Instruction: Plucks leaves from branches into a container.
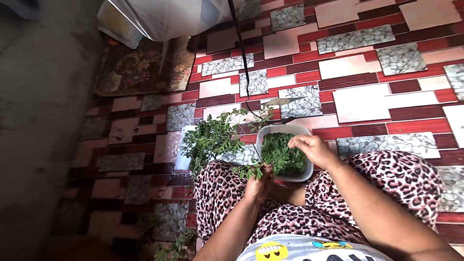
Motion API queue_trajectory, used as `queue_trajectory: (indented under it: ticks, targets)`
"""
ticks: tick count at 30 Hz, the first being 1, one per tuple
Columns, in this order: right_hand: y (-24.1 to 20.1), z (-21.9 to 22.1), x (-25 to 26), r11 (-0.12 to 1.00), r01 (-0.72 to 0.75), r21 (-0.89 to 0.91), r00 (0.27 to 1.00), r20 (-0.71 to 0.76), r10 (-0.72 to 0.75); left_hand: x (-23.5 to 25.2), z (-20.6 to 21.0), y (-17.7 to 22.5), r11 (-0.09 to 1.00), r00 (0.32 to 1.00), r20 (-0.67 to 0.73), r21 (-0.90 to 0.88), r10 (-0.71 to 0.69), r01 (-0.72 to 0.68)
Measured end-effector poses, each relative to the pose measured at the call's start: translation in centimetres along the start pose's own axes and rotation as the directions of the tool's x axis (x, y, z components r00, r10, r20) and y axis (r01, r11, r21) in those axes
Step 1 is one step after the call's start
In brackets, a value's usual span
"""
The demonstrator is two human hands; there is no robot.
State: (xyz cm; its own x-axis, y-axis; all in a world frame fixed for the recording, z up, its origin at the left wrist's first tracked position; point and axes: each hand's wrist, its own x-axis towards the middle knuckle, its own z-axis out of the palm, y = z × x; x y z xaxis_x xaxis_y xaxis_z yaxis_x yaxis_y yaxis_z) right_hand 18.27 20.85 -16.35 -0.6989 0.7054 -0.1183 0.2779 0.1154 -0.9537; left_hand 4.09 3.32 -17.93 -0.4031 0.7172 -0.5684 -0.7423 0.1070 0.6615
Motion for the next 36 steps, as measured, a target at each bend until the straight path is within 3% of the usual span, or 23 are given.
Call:
queue_trajectory:
  ticks: [3,9,15,19,24,31,36]
  targets:
    - [-0.2,0.0,-0.1,0.974,-0.129,0.189,0.990,0.073,0.117,0.1,-0.1,-0.2,1.000,1.000,0.001,0.020,0.003,-0.003]
    - [-0.9,0.8,-0.1,0.931,-0.175,0.320,0.984,0.100,0.150,0.2,-0.1,-0.3,0.998,1.000,0.011,0.058,0.015,-0.016]
    - [0.1,2.1,-0.2,0.952,-0.008,0.306,0.999,-0.043,0.023,0.3,-0.1,-0.3,0.997,1.000,0.004,0.073,0.018,-0.018]
    - [-0.1,3.0,-0.4,0.934,0.007,0.357,0.990,-0.134,0.044,0.1,0.1,-0.2,0.997,1.000,-0.009,0.079,0.011,-0.011]
    - [-0.1,2.9,-0.2,0.918,-0.031,0.395,0.987,-0.130,0.089,0.1,0.2,-0.1,0.997,1.000,-0.017,0.071,0.002,0.000]
    - [-0.2,2.2,-0.4,0.966,-0.097,0.238,0.995,0.038,0.091,0.2,0.1,-0.2,0.997,1.000,-0.019,0.080,0.009,-0.007]
    - [0.1,2.7,-0.4,0.970,0.068,0.233,0.992,-0.118,-0.041,0.2,0.2,-0.1,0.996,1.000,-0.023,0.093,0.010,-0.008]
